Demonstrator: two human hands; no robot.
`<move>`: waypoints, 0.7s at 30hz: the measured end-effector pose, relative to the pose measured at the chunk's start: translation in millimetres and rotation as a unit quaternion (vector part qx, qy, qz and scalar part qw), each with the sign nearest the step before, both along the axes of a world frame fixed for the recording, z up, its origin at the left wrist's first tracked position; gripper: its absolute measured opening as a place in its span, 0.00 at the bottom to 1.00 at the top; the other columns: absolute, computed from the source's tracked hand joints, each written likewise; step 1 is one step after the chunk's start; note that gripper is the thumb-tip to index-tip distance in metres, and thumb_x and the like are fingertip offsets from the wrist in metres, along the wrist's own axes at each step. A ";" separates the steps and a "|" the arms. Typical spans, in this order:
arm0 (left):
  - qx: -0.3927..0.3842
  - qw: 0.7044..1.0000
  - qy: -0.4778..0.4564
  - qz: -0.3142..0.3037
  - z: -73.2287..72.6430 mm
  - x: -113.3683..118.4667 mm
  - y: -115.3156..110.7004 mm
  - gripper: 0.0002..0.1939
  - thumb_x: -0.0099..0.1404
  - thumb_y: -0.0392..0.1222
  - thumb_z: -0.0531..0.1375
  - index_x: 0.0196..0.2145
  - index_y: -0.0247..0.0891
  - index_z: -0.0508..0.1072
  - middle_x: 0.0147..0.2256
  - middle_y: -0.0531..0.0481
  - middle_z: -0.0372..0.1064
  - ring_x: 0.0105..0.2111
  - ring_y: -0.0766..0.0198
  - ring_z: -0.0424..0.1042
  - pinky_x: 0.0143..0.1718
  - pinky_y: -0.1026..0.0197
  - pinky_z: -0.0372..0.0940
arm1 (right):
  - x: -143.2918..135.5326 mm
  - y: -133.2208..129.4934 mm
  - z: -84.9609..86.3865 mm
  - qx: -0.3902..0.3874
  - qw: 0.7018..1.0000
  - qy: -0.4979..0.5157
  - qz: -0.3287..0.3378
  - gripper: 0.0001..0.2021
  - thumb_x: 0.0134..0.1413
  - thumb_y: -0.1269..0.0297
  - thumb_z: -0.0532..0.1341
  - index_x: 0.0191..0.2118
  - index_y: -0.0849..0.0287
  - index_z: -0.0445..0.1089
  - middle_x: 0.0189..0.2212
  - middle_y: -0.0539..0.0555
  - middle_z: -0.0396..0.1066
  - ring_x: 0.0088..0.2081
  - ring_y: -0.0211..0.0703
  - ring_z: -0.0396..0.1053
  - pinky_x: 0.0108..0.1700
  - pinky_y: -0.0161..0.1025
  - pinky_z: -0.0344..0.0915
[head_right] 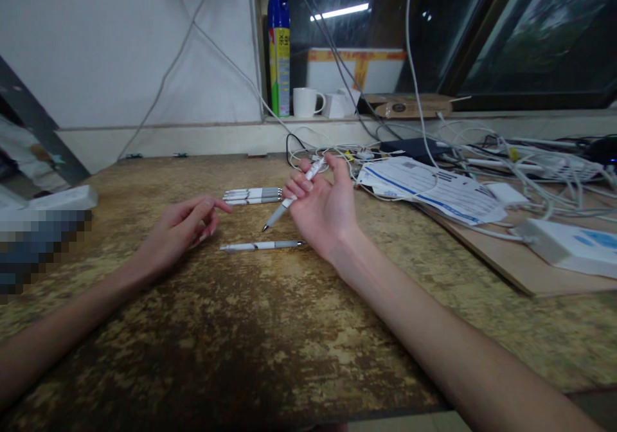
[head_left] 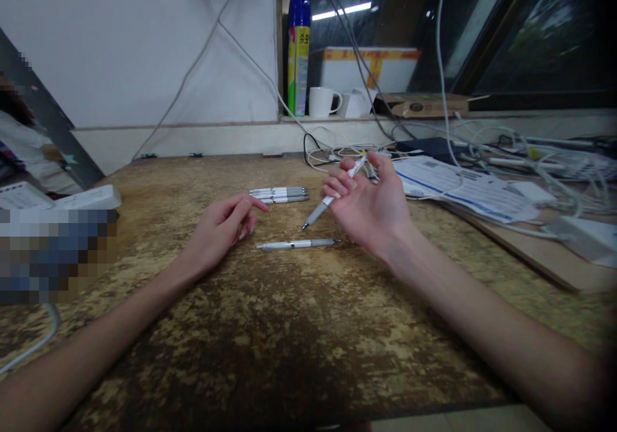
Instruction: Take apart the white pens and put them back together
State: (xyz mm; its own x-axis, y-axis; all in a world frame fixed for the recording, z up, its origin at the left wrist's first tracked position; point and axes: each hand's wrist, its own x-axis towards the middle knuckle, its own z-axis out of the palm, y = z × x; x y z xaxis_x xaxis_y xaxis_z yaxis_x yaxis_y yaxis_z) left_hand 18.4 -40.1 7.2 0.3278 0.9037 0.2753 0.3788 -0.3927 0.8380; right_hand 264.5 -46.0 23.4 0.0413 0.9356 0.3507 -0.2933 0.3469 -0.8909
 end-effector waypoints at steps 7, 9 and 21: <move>-0.004 1.000 0.011 -0.003 -1.1 0.5 -0.5 0.21 0.76 0.54 0.53 0.43 0.38 0.80 0.23 0.54 0.64 0.20 0.67 0.57 0.20 0.66 0.51 | 0.2 0.3 -1.7 0.005 1.000 0.018 0.025 0.22 0.65 0.41 0.50 0.26 0.51 0.55 0.23 0.47 0.43 0.27 0.46 0.48 0.34 0.44 0.61; -0.004 1.000 0.013 -0.004 -0.3 1.2 -0.9 0.21 0.76 0.54 0.53 0.43 0.38 0.80 0.23 0.53 0.64 0.20 0.67 0.58 0.20 0.65 0.51 | -0.2 0.3 -2.1 0.001 0.999 0.040 0.032 0.21 0.66 0.43 0.49 0.27 0.51 0.57 0.23 0.47 0.43 0.27 0.46 0.48 0.35 0.44 0.62; -0.005 1.000 0.026 -0.012 -2.5 -0.6 -0.6 0.21 0.77 0.54 0.52 0.44 0.37 0.79 0.24 0.53 0.65 0.22 0.68 0.59 0.21 0.66 0.52 | 0.8 -1.6 0.4 -0.014 0.994 0.097 0.046 0.19 0.66 0.44 0.52 0.29 0.51 0.60 0.22 0.47 0.45 0.27 0.45 0.50 0.34 0.43 0.61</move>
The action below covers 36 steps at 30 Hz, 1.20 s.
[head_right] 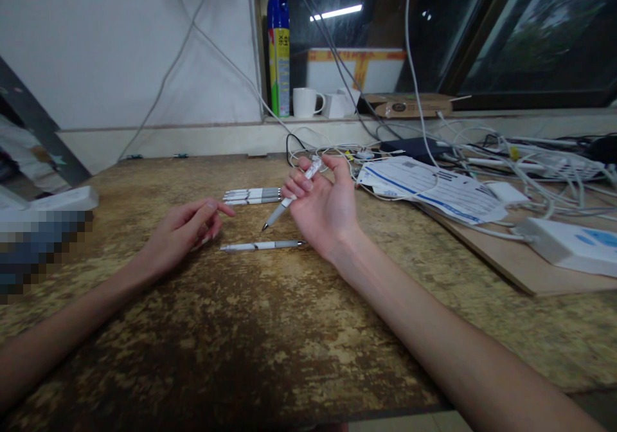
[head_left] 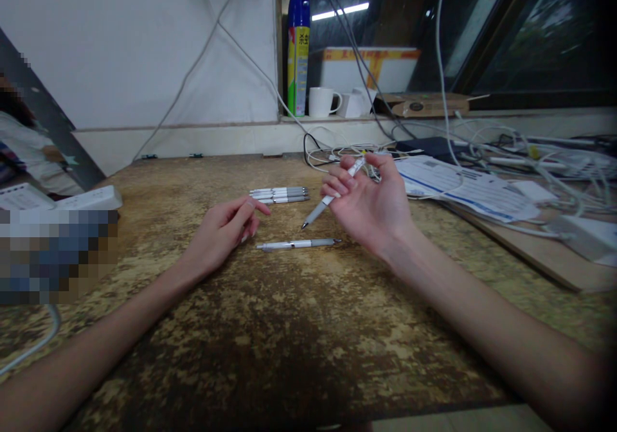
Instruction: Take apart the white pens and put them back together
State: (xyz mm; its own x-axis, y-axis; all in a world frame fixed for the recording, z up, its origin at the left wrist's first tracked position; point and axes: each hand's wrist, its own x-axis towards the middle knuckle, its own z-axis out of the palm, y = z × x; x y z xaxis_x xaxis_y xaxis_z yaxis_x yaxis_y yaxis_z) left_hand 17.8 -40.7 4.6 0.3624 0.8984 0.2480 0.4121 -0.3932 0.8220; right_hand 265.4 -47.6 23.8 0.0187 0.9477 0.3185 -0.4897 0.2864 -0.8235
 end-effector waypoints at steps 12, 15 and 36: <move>-0.002 1.000 0.019 -0.002 -2.8 -0.8 2.0 0.21 0.78 0.53 0.51 0.45 0.38 0.79 0.25 0.53 0.65 0.21 0.68 0.58 0.21 0.65 0.52 | -3.4 -2.8 3.4 -0.047 0.988 0.131 0.065 0.13 0.65 0.53 0.55 0.30 0.53 0.59 0.23 0.45 0.44 0.24 0.41 0.47 0.30 0.39 0.59; -0.002 1.000 0.018 -0.006 -3.2 -1.2 1.8 0.21 0.78 0.54 0.51 0.45 0.39 0.79 0.25 0.53 0.65 0.22 0.68 0.59 0.21 0.65 0.52 | -3.1 -2.5 3.2 -0.049 0.990 0.114 0.060 0.14 0.64 0.52 0.54 0.30 0.53 0.59 0.23 0.45 0.43 0.24 0.41 0.46 0.30 0.39 0.58; -0.006 1.000 0.023 -0.004 -1.5 2.0 -0.2 0.20 0.77 0.53 0.52 0.44 0.38 0.79 0.24 0.53 0.66 0.21 0.68 0.59 0.21 0.64 0.53 | -0.1 -2.5 3.7 -0.036 0.993 0.104 0.049 0.13 0.65 0.52 0.55 0.31 0.53 0.61 0.23 0.45 0.44 0.25 0.41 0.47 0.31 0.40 0.58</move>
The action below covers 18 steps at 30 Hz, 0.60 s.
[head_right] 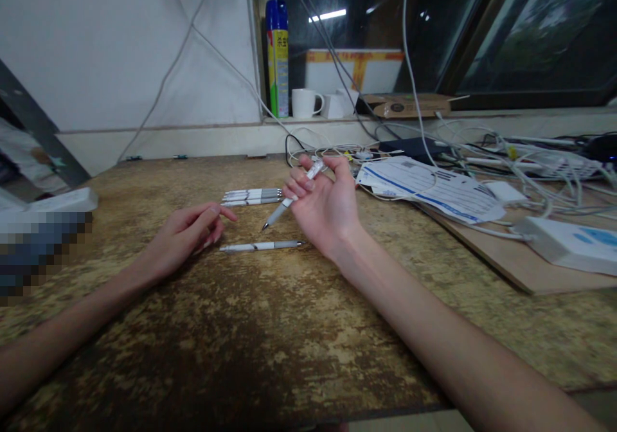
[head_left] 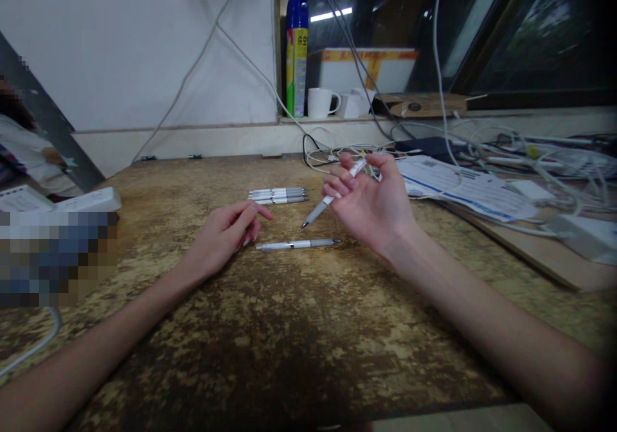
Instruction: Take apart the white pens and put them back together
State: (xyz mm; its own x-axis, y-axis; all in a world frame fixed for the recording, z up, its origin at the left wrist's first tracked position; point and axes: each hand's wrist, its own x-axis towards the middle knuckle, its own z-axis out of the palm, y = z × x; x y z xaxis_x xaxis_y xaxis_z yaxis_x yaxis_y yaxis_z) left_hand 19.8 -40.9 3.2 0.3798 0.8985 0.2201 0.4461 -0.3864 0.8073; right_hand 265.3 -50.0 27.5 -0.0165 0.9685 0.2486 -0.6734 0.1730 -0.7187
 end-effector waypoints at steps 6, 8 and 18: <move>-0.017 1.000 -0.020 -0.004 -1.3 0.4 0.2 0.20 0.77 0.53 0.53 0.44 0.38 0.79 0.24 0.53 0.66 0.20 0.69 0.59 0.20 0.66 0.52 | -1.9 -2.7 8.6 0.019 0.998 -0.053 0.008 0.15 0.65 0.51 0.58 0.30 0.53 0.58 0.24 0.46 0.50 0.26 0.40 0.50 0.32 0.39 0.58; -0.032 0.998 -0.055 -0.018 -2.1 0.9 0.9 0.19 0.76 0.54 0.54 0.45 0.38 0.78 0.26 0.52 0.67 0.21 0.69 0.60 0.20 0.67 0.55 | -3.4 -3.0 10.0 0.029 0.995 -0.097 0.017 0.14 0.65 0.54 0.59 0.31 0.54 0.59 0.26 0.48 0.56 0.28 0.40 0.54 0.33 0.39 0.59; -0.042 0.988 -0.112 -0.101 6.1 5.3 -9.6 0.18 0.67 0.47 0.68 0.53 0.43 0.72 0.37 0.50 0.75 0.30 0.66 0.71 0.30 0.64 0.68 | -9.7 -10.5 -13.5 0.195 0.839 -0.495 0.113 0.07 0.68 0.58 0.61 0.45 0.55 0.70 0.37 0.51 0.74 0.38 0.42 0.71 0.38 0.39 0.64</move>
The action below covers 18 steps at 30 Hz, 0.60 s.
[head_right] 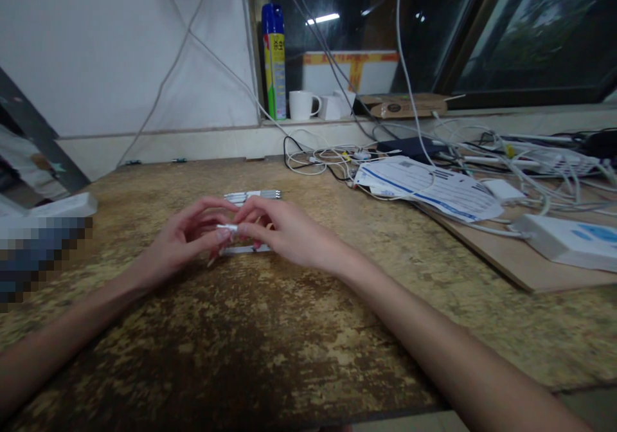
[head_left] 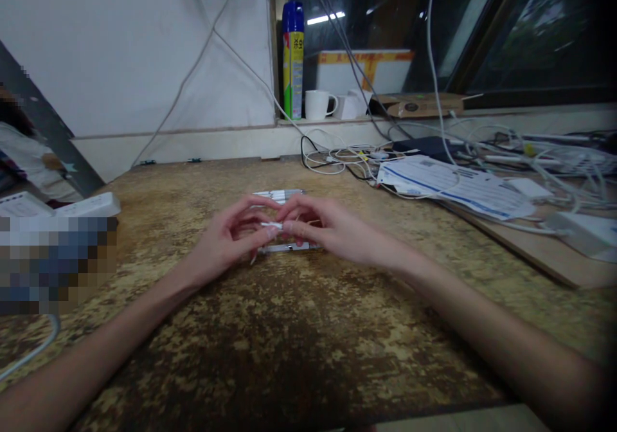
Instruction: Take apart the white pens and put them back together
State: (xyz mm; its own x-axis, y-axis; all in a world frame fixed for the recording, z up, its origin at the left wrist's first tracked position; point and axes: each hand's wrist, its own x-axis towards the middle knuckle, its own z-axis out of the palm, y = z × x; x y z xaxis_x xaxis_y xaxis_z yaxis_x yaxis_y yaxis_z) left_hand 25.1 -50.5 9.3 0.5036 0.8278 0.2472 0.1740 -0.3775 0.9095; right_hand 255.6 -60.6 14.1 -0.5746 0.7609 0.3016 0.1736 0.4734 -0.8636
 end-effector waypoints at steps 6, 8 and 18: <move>0.011 0.998 0.035 0.056 -3.8 -4.7 8.9 0.13 0.70 0.51 0.64 0.40 0.38 0.75 0.32 0.50 0.75 0.26 0.66 0.69 0.28 0.63 0.67 | 12.2 1.5 3.7 0.011 0.994 -0.074 -0.079 0.15 0.72 0.51 0.55 0.44 0.56 0.71 0.34 0.52 0.76 0.31 0.40 0.69 0.34 0.39 0.62; 0.024 0.996 0.057 0.070 -4.6 -7.3 12.8 0.13 0.71 0.52 0.64 0.40 0.38 0.76 0.33 0.50 0.76 0.28 0.66 0.71 0.31 0.63 0.66 | 25.3 5.7 1.6 0.009 0.991 -0.086 -0.102 0.14 0.71 0.51 0.56 0.44 0.57 0.72 0.33 0.52 0.75 0.30 0.40 0.68 0.31 0.38 0.60; 0.140 0.963 0.225 0.049 -8.1 -18.9 24.5 0.16 0.72 0.55 0.61 0.42 0.40 0.80 0.33 0.50 0.74 0.31 0.62 0.67 0.32 0.62 0.58 | 50.6 11.0 -19.3 0.048 0.974 -0.204 -0.090 0.12 0.67 0.55 0.62 0.45 0.57 0.76 0.36 0.54 0.77 0.35 0.43 0.71 0.38 0.41 0.65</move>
State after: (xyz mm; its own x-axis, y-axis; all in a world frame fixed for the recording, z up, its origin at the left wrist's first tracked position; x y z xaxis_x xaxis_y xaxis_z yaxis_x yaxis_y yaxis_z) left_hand 6.2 -26.0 1.1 0.5345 0.8097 0.2422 0.5737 -0.5581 0.5995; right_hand 306.3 -49.6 -5.2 -0.5211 0.8402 0.1503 0.5810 0.4782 -0.6586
